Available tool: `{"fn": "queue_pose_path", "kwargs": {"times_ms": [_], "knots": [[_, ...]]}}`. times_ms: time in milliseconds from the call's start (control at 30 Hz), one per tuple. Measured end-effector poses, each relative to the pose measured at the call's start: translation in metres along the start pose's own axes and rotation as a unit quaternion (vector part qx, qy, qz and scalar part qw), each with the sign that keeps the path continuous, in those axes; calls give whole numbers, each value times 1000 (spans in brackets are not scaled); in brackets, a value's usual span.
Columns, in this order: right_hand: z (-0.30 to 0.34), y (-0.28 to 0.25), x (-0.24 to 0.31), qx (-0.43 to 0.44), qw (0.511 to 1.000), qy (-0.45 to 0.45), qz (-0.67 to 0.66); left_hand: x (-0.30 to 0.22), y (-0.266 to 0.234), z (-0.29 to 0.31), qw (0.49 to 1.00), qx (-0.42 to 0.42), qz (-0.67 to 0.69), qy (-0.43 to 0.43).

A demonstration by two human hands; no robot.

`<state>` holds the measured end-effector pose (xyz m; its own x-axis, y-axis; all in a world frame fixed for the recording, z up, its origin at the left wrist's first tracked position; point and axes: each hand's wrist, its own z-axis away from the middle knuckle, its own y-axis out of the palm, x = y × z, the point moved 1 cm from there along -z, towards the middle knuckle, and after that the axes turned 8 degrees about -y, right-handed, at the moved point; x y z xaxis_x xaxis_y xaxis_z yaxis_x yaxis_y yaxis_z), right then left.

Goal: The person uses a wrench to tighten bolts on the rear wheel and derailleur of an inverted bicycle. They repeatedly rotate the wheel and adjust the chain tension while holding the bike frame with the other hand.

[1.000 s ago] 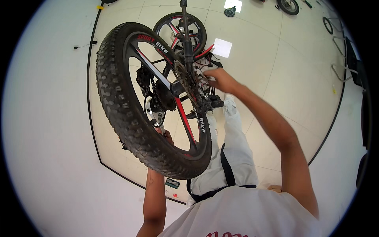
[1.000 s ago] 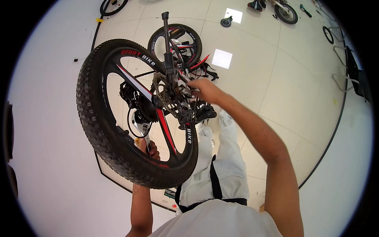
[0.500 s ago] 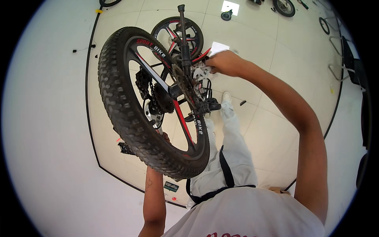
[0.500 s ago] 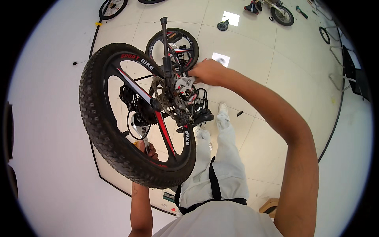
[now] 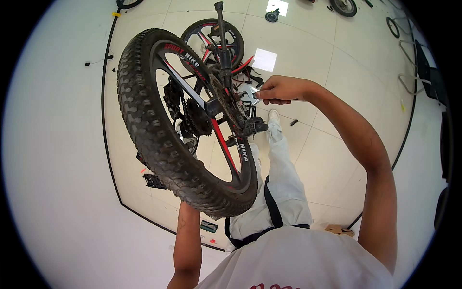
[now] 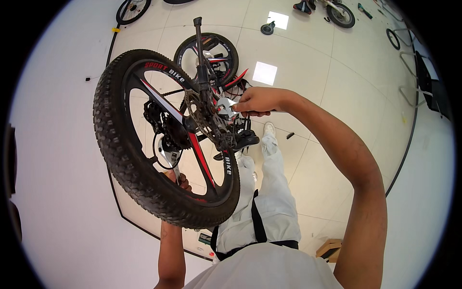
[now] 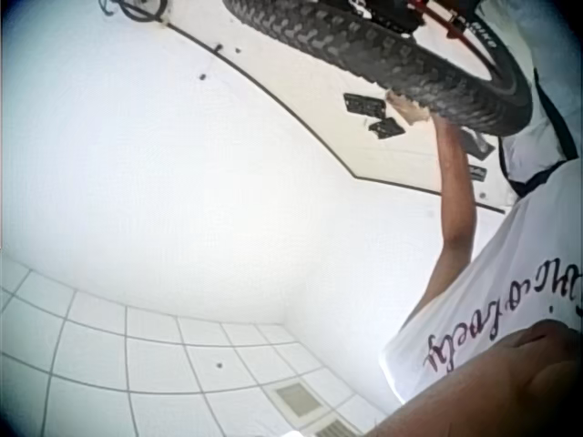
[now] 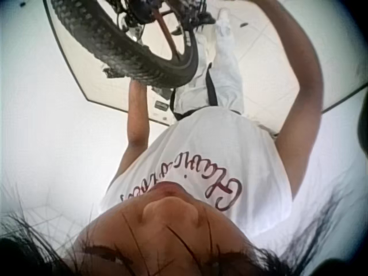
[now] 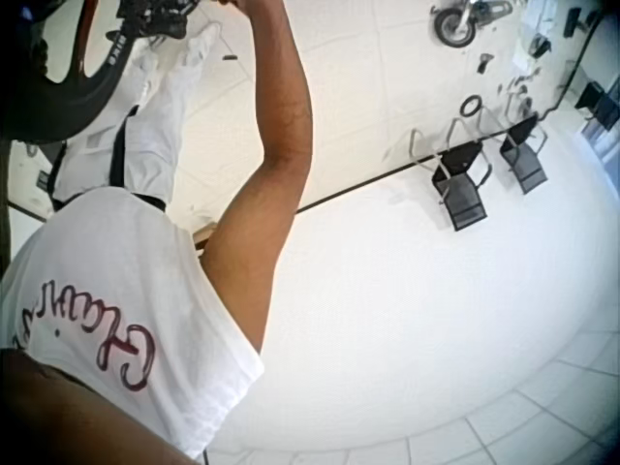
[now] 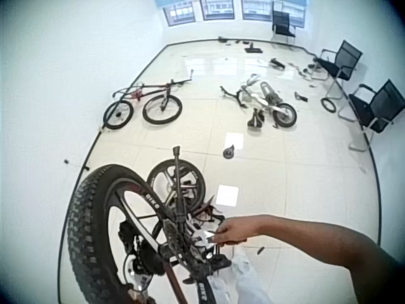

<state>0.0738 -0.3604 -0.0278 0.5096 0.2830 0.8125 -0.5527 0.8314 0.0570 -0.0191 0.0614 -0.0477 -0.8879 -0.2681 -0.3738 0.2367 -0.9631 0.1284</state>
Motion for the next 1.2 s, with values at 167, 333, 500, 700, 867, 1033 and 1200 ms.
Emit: {"fn": "queue_pose_path", "kwargs": {"times_ms": [167,333,500,700,867,1033,1200], "knots": [[-3,-3,0,18,1000,-4,4,-11,36,28,995,60,40,-69],[-5,-2,-8,31,998,-4,-55,-14,62,43,997,-63,-51,-11],[-13,3,-25,49,990,-12,-131,-20,73,52,997,-39,-44,-59],[-13,1,-31,43,990,-23,-129,-23,71,52,996,-24,-56,-63],[-9,1,-31,54,986,-33,-152,-20,76,52,996,-36,-48,-59],[-9,2,-25,50,989,-22,-136,-23,79,58,996,-42,-60,-54],[-9,2,-26,92,975,20,-202,-24,83,59,997,-30,-30,-57]]}}
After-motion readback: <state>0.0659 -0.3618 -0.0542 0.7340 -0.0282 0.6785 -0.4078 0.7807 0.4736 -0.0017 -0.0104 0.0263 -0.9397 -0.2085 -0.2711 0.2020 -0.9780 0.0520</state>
